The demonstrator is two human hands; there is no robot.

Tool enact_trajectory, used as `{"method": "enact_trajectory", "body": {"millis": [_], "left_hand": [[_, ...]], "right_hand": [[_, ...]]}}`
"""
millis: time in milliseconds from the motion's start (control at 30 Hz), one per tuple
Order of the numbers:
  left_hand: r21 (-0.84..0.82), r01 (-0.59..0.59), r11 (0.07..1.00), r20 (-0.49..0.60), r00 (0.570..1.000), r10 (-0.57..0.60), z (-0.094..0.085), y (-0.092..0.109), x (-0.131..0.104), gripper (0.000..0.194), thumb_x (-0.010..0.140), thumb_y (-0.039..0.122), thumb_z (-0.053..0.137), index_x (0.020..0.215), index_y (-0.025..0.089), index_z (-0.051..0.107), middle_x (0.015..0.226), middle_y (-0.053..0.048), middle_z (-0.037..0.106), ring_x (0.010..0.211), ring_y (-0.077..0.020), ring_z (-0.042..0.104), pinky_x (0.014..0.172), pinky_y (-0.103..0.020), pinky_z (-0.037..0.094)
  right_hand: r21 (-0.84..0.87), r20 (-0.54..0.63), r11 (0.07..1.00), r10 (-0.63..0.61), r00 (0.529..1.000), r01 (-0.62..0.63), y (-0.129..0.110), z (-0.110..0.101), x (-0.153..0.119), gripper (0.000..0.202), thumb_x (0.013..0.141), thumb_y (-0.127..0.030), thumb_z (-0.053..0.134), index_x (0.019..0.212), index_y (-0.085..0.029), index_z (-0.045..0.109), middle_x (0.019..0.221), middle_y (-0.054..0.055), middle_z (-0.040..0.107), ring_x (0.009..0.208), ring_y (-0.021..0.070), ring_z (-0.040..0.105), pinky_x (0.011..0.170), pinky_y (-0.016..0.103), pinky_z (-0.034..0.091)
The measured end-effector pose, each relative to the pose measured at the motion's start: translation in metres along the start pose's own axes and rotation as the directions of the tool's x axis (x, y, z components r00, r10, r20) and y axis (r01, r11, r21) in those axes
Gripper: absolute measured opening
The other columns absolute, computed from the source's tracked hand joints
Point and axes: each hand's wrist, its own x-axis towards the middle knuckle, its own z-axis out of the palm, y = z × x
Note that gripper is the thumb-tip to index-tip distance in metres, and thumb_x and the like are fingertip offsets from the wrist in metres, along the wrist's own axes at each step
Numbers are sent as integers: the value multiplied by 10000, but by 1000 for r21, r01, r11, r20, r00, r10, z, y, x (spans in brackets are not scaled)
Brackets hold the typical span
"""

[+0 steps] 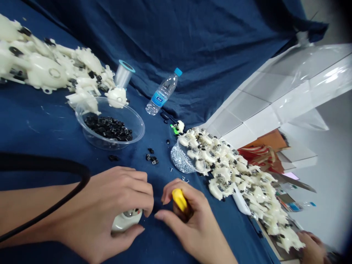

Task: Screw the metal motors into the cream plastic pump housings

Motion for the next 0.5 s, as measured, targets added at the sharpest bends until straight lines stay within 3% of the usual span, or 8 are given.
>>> {"method": "enact_trajectory", "body": {"millis": [100, 300, 500], "left_hand": [[-24, 11, 1000, 17, 1000, -10, 0, 0, -1, 137, 756, 133, 648, 865, 217, 639, 807, 32, 701, 768, -192, 662, 809, -361, 547], [20, 17, 1000, -39, 999, -16, 1, 1, -3, 186, 726, 151, 676, 894, 217, 634, 837, 17, 714, 793, -209, 659, 757, -355, 534], [-2, 1, 1000, 19, 1000, -1, 0, -1, -1, 126, 758, 143, 674, 812, 236, 608, 759, 27, 659, 717, -177, 631, 865, -335, 536]], "right_hand": [[3, 39, 998, 58, 998, -58, 9, 11, 1, 221, 801, -243, 812, 796, -218, 592, 818, -6, 654, 741, 166, 585, 690, 293, 451], [-41, -39, 996, 74, 997, -75, 10, 17, 1, 135, 794, -164, 760, 756, -211, 639, 708, -32, 641, 640, 129, 549, 604, 246, 421], [-61, -80, 997, 37, 996, -41, 9, 22, 2, 118, 780, -146, 732, 735, -209, 643, 712, -18, 690, 605, 131, 574, 568, 247, 426]]}}
